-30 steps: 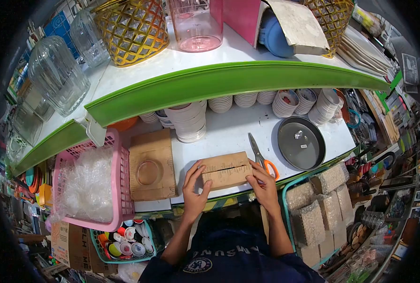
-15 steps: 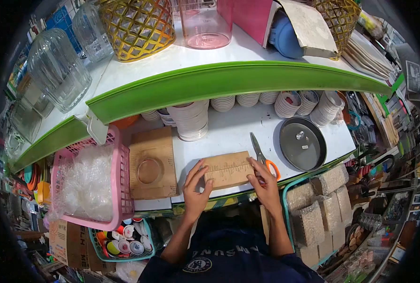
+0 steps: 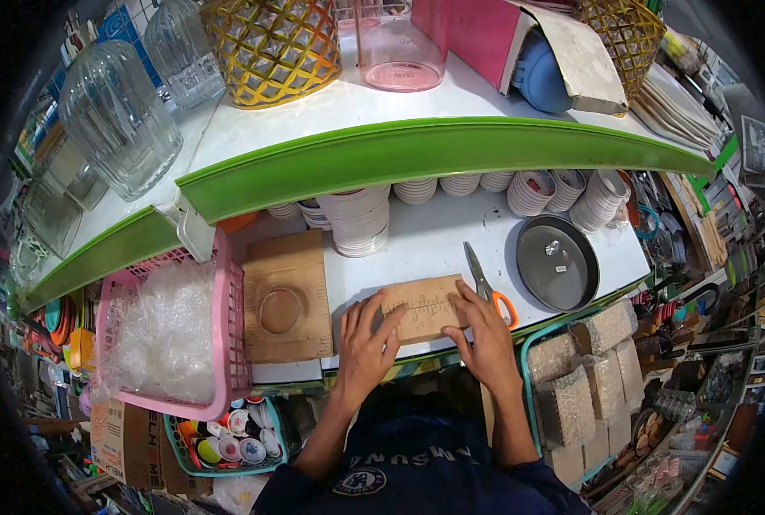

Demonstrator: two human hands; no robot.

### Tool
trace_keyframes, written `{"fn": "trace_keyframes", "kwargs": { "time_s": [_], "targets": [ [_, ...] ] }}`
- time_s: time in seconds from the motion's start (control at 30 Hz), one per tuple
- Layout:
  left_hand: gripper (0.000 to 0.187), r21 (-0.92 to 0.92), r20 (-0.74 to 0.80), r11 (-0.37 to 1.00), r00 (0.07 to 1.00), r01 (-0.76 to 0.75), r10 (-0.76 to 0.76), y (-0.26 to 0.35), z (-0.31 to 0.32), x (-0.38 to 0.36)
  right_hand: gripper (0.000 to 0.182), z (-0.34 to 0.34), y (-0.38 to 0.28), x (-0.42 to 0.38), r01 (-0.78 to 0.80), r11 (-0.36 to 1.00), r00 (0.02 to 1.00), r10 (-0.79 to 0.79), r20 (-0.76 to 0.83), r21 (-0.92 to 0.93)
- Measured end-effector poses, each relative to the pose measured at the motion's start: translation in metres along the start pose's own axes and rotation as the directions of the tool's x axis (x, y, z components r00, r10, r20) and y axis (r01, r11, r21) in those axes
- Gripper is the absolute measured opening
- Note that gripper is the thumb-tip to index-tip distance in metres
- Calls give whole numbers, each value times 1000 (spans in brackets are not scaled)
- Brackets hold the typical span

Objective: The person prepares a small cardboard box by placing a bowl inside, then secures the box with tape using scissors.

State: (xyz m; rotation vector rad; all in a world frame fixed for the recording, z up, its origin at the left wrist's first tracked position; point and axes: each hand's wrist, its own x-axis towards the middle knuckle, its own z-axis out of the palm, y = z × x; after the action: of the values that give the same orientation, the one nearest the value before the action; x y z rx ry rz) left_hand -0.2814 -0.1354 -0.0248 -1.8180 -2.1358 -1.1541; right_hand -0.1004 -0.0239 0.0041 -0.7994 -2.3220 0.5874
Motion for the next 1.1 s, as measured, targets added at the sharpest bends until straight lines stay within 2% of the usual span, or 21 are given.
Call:
{"fn": "trace_keyframes", "kwargs": {
  "time_s": [0.03, 0.07, 0.1, 0.2, 0.4, 0.5, 0.6, 0.63, 0.7, 0.77, 0.83, 0.97, 1.03, 1.07, 1.1],
  "targets": [
    [33, -9, 34, 1000, 999, 6, -6, 2, -2, 2, 52, 0, -2, 1, -1, 1000, 1000, 1, -1, -1],
    [34, -18, 69, 1000, 998, 11, -10, 3, -4, 3, 55, -1, -5, 2, 11, 997, 999, -6, 54, -80],
    [34, -20, 69, 1000, 998, 9, -8, 2, -4, 4, 58, -2, -7, 3, 26, 987, 994, -9, 110, -158],
    [35, -17, 96, 1000, 995, -6, 8, 0, -6, 5, 59, -2, -10, 2, 30, 973, 987, 7, 158, -229],
    [33, -200, 123, 975, 990, 94, -70, 0, -12, 1, 52, -3, -17, 6, -56, 994, 988, 68, 136, -94],
    [33, -142, 106, 985, 991, 96, -81, -10, -24, -11, 49, 0, -19, 6, -58, 993, 992, 69, 104, -106],
    [35, 190, -42, 964, 983, 184, -179, -13, -48, -16, 50, 4, -20, 6, -54, 989, 993, 67, 95, -135],
    [35, 191, -42, 963, 982, 188, -183, -20, -52, -19, 50, 4, -20, 6, -53, 990, 993, 66, 99, -134],
    [38, 378, -152, 864, 943, 332, -296, -37, -57, -27, 50, 5, -21, 7, -67, 988, 992, 81, 98, -140],
    [39, 417, -186, 846, 942, 333, -279, -50, -61, -34, 51, 7, -19, 7, -72, 988, 990, 87, 111, -135],
    [34, 326, -97, 880, 938, 346, -332, -60, -65, -39, 52, 10, -19, 8, -78, 988, 988, 94, 123, -130],
    [28, 269, -59, 906, 945, 327, -323, -58, -71, -41, 52, 13, -20, 5, -86, 980, 988, 108, 113, -181],
    [22, 135, -58, 938, 947, 320, -315, -51, -73, -41, 53, 16, -21, 5, -89, 979, 988, 111, 111, -182],
    [22, 136, -58, 937, 947, 321, -316, -44, -75, -41, 53, 17, -20, 4, -86, 979, 989, 106, 102, -182],
    [20, -77, -55, 911, 911, 405, -409, -35, -76, -40, 53, 17, -20, 4, -84, 979, 990, 103, 93, -183]
  ]
}}
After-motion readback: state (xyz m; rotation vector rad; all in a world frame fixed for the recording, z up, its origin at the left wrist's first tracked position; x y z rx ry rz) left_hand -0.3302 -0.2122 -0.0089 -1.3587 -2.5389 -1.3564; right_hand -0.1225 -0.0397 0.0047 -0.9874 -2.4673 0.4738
